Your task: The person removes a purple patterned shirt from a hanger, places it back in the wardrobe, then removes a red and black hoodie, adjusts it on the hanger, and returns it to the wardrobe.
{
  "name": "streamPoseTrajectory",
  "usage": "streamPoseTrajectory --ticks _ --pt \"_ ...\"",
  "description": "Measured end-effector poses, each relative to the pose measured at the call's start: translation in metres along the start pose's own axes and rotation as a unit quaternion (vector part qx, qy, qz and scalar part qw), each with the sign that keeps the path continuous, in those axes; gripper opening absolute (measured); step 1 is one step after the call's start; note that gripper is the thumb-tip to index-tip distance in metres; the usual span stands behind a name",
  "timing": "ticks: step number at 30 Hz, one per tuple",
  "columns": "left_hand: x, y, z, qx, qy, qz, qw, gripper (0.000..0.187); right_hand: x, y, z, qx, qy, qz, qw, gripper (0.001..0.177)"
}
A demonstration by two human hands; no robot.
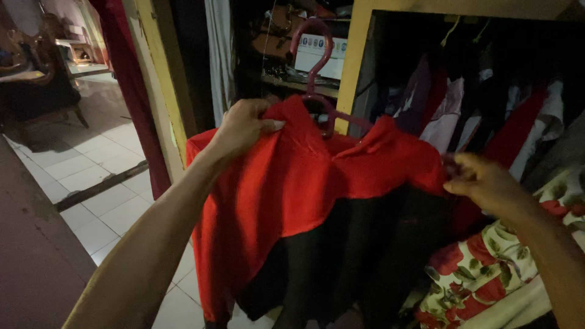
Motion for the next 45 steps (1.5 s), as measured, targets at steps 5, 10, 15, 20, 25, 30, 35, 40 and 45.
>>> streamPoseTrajectory --ticks 5,10,15,20,25,30,35,40,45 --pt "-0.005 -0.026 -0.016 0.061 -0.101 -0.014 0.993 0.034 0.032 -0.07 -0.002 0.046 -0.073 0.003 0.996 0.067" --pt "-0.012 -0.047 -0.036 -0.025 -0.143 -0.152 0.978 0.044 0.058 -0.108 -0.043 0.033 -0.279 -0.041 0.959 0.058" --pt "-0.012 -0.06 -0.057 0.096 -0.219 -0.095 0.966 0.049 0.069 -0.099 -0.074 -0.176 -0.343 -0.027 0.922 0.064" --pt "-0.029 -0.031 -0.076 0.104 -0.234 -0.089 0.963 0.052 0.073 -0.092 -0.06 -0.297 -0.287 0.002 0.911 0.058" --pt "-0.055 0.044 -0.099 0.068 -0.139 -0.161 0.975 0.07 0.065 -0.085 -0.009 -0.153 -0.173 -0.115 0.966 0.05" --pt "-0.079 0.126 -0.136 0.06 -0.164 -0.165 0.971 0.071 0.054 -0.082 0.005 -0.219 -0.123 -0.019 0.968 0.052" --pt "-0.115 0.167 -0.154 -0.024 0.031 -0.259 0.965 0.045 0.045 -0.096 0.003 -0.175 -0.089 0.029 0.98 0.07" --pt "-0.141 0.161 -0.161 -0.026 0.097 -0.216 0.971 0.031 0.041 -0.11 -0.001 -0.149 -0.155 -0.043 0.976 0.066" --pt "-0.154 0.159 -0.155 0.011 0.106 -0.253 0.962 0.055 0.013 -0.082 0.025 -0.258 -0.181 0.016 0.949 0.053"
Point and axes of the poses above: each hand's wrist, its own x-axis away from the middle knuckle, its own z-axis out of the back of the hand, y = z × x, the point moved 2 cm from there along -x, towards the middle knuckle, and after that the axes turned 11 degrees about -y, right-handed, at the moved point
